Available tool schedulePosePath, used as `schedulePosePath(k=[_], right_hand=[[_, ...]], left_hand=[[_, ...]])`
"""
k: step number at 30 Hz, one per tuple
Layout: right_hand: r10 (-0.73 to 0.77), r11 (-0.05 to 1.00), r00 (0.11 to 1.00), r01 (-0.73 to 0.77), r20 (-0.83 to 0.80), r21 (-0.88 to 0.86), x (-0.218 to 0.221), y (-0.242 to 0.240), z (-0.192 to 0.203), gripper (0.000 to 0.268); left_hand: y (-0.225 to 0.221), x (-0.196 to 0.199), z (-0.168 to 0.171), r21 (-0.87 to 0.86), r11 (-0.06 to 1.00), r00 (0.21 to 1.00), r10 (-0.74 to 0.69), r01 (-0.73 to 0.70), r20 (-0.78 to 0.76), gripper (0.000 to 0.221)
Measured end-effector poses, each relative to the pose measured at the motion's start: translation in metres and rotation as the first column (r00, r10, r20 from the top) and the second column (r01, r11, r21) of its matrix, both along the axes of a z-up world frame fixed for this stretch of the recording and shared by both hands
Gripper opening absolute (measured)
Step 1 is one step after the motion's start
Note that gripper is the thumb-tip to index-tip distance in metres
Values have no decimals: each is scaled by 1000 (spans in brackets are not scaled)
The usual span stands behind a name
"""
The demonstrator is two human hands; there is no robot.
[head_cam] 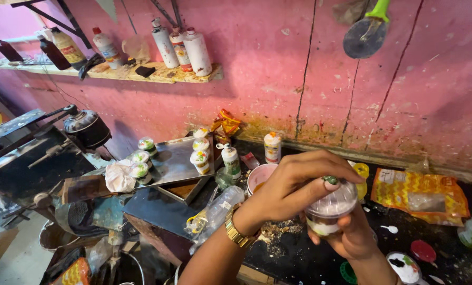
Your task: The person prepares dessert cups by hand, placing lids onto cups filled with yellow and white layers and arranging them on a tray.
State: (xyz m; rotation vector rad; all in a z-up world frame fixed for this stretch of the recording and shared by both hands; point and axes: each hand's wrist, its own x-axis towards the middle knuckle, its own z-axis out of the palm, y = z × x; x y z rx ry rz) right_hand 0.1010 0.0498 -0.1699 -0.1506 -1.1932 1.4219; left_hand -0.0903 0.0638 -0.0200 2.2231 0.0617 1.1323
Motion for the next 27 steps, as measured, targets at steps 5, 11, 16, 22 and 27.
schedulePosePath(k=[5, 11, 16, 22, 27], right_hand=[[69, 990, 996, -75, -47, -123, 1, -4, -12, 79], [282, 927, 949, -307, -138, -217, -10, 0, -6, 74], [-78, 992, 989, 89, 125, -89, -35, 9, 6, 71], [-464, 884, 803, 394, 374, 252, -119, 17, -1, 86], [-746, 666, 420, 442, 518, 601, -178, 34, -17, 95]], left_hand=[[3, -1, -10, 27, 998, 998, 63, -63, 14, 31], [27, -7, -31, 17, 1000, 999, 16, -17, 32, 42], [30, -15, -83, -321, 916, 844, 361, -241, 396, 60], [20, -34, -152, -776, 522, 586, 523, 354, 619, 76], [37, -100, -191, -819, 369, 506, 651, 440, 566, 77]])
